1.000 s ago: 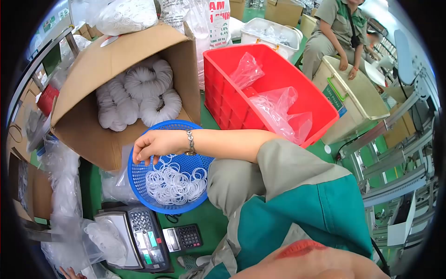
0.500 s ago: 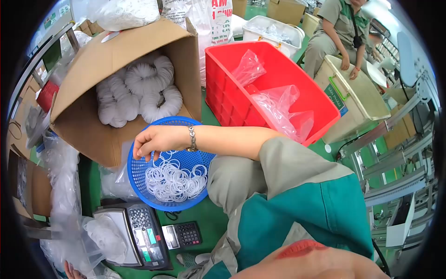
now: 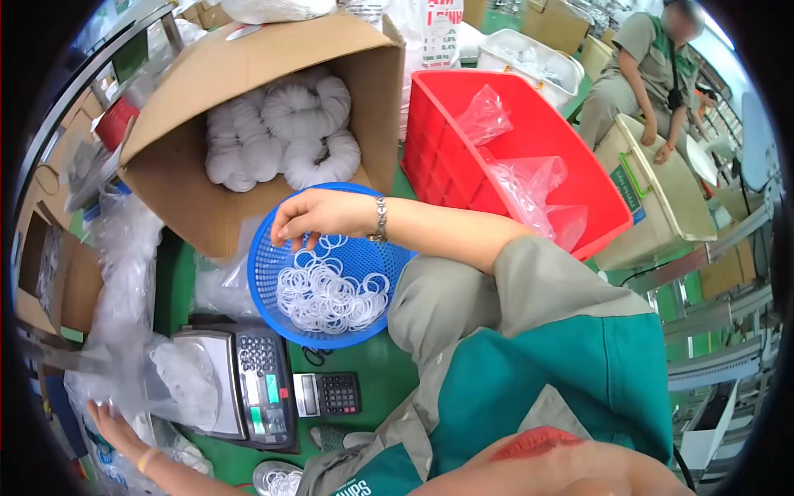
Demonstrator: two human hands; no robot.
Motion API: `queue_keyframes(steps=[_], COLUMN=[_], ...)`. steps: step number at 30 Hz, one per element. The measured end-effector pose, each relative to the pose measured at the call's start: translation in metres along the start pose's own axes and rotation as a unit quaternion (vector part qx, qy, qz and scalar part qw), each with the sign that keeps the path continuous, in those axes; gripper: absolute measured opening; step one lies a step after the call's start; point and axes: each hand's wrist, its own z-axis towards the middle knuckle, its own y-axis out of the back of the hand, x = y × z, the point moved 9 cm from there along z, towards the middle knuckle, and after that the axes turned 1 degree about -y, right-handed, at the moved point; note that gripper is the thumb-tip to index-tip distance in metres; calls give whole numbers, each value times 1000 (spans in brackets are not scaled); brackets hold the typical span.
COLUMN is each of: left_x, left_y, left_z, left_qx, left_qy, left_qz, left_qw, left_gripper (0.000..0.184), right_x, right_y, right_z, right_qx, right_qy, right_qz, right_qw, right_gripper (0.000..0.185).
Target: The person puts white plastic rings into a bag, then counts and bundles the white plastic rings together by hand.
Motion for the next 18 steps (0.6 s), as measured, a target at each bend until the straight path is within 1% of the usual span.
queue_keyframes(steps=[1,2,3,5,6,7,8,9,10,11,12,14,15,18], left_x=[-20,-38,-64,-85,-119,-136,-138,-123,-84,-43,-47,-57,-68,-89], left_y=[4,1,-5,-1,-5,-5,-14,-14,4,15,7,9,11,7], left_z=[4,5,-8,-17,-37,-46,-61,-62,-46,-39,-64,-75,-79,-84], left_qx=[-17,-31,-67,-54,-71,-73,-68,-32,-13,5,-31,-43,-48,-26], left_qy=[-91,-179,-39,-30,-81,-225,-354,-360,-248,-127,-3,1,3,2], left_qz=[71,140,-69,-25,23,212,390,409,304,187,-35,-103,-105,-96], left_qw=[993,973,995,998,994,948,847,838,920,974,999,994,993,995], left_gripper=[39,36,30,27,25,24,24,20,21,22,30,40,43,43], right_x=[0,0,1,-1,-1,-1,-1,-2,-2,-3,-4,-2,-1,-1], right_y=[0,1,3,5,6,7,8,8,8,8,8,6,4,4], right_z=[-1,-2,-2,-3,-2,-2,-3,-3,-1,0,0,0,0,1], right_qx=[2,-2,-4,-3,-3,-3,-1,2,5,6,8,10,13,5], right_qy=[-3,-7,-6,-11,-11,-10,-11,-12,-9,-12,-12,-12,-12,-5], right_qz=[-8,-9,-9,-7,-5,-2,-2,0,3,-1,-2,-8,-8,2], right_qw=[1000,1000,1000,1000,1000,1000,1000,1000,1000,1000,1000,1000,1000,1000], right_gripper=[15,14,14,13,13,13,13,13,13,13,13,13,13,12])
